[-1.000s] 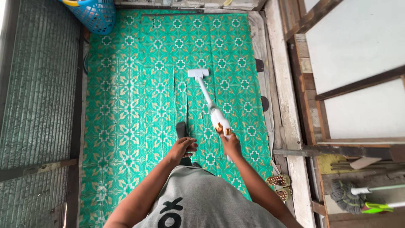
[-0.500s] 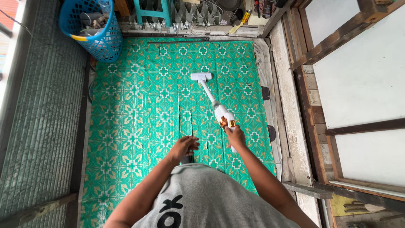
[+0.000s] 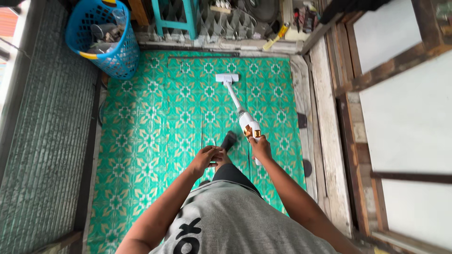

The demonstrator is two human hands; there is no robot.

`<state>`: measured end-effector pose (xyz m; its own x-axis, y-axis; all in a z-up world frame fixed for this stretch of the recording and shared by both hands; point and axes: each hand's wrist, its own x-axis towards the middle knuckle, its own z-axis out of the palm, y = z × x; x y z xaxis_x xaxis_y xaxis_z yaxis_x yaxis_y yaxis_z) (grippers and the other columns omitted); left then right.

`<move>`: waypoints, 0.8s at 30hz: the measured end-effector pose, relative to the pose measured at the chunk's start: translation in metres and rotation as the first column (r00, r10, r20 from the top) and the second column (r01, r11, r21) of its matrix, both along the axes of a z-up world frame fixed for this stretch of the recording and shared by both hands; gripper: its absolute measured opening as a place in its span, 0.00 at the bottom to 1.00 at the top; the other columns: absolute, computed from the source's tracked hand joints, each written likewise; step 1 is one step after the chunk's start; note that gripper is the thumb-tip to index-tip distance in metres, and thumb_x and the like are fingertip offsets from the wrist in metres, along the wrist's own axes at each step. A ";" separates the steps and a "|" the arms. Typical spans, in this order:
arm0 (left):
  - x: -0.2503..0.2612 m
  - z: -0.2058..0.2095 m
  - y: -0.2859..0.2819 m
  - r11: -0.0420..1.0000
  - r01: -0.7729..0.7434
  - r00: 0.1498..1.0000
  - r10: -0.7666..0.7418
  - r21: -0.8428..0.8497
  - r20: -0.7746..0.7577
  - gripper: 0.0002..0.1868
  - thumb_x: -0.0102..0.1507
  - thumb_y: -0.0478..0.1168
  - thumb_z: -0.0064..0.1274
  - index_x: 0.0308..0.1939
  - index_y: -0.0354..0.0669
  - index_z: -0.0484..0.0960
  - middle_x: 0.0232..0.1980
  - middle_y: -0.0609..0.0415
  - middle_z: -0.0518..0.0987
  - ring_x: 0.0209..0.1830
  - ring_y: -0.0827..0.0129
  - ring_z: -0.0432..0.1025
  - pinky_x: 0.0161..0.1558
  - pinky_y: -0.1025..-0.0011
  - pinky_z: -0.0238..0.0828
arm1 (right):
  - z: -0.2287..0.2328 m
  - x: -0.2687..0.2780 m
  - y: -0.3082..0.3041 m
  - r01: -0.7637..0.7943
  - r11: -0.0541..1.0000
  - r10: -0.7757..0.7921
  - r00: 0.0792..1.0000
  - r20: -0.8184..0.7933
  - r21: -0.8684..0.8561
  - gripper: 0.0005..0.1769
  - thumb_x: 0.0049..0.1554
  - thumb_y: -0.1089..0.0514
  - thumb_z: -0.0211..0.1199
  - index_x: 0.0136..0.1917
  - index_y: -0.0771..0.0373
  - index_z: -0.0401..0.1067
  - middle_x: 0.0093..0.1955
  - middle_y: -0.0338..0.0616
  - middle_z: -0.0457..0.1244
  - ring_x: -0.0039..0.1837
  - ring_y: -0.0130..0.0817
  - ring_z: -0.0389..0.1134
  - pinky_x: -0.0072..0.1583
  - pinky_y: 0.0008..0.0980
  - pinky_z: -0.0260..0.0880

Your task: The person vacuums a green patterned tiled floor using a white cordless stick vacuum. They move the vacuum back and forth across the floor in a narrow area, maneuvering around a blue laundry basket and a small stool.

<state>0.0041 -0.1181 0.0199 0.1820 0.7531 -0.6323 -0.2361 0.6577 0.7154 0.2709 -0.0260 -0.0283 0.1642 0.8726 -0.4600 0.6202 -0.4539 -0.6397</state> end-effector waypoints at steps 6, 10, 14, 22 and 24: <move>-0.013 -0.002 0.079 0.995 -0.103 0.995 0.103 -0.002 -0.012 0.19 0.67 0.53 0.51 0.54 0.46 0.81 0.48 0.56 0.83 0.47 0.70 0.78 0.49 0.66 0.72 | -0.004 -0.002 0.107 -0.020 0.999 0.020 1.000 0.016 0.038 0.31 0.57 0.40 0.62 0.55 0.73 0.66 0.45 0.60 0.70 0.33 0.51 0.73 0.34 0.45 0.77; -0.013 0.012 0.126 0.988 -0.152 0.988 0.152 0.006 -0.016 0.20 0.66 0.53 0.51 0.55 0.46 0.81 0.50 0.55 0.83 0.48 0.69 0.78 0.49 0.65 0.72 | 0.002 -0.004 0.171 -0.049 0.998 0.049 0.999 0.006 0.031 0.31 0.57 0.41 0.62 0.56 0.74 0.65 0.44 0.60 0.70 0.33 0.53 0.74 0.34 0.46 0.76; -0.008 0.024 0.156 0.985 -0.167 0.985 0.168 0.037 -0.046 0.20 0.66 0.53 0.51 0.56 0.46 0.80 0.51 0.56 0.84 0.49 0.69 0.77 0.50 0.66 0.72 | 0.011 -0.004 0.208 -0.092 0.996 0.093 0.995 -0.021 0.019 0.33 0.59 0.41 0.62 0.57 0.76 0.65 0.43 0.61 0.70 0.32 0.54 0.74 0.33 0.46 0.76; -0.011 0.025 0.137 0.991 -0.120 0.990 0.123 0.054 -0.062 0.21 0.67 0.53 0.51 0.56 0.45 0.80 0.52 0.55 0.83 0.49 0.68 0.77 0.50 0.65 0.73 | 0.004 0.007 0.168 -0.073 0.995 0.072 0.997 0.022 0.071 0.33 0.57 0.39 0.63 0.57 0.73 0.66 0.43 0.58 0.70 0.32 0.51 0.73 0.33 0.46 0.76; -0.014 0.019 0.116 0.994 -0.090 0.993 0.094 0.068 -0.065 0.21 0.67 0.53 0.49 0.56 0.45 0.81 0.52 0.55 0.84 0.50 0.68 0.77 0.50 0.65 0.73 | -0.001 0.007 0.135 -0.059 0.996 0.057 0.998 0.042 0.063 0.33 0.58 0.39 0.63 0.56 0.73 0.67 0.44 0.58 0.70 0.32 0.51 0.73 0.34 0.45 0.76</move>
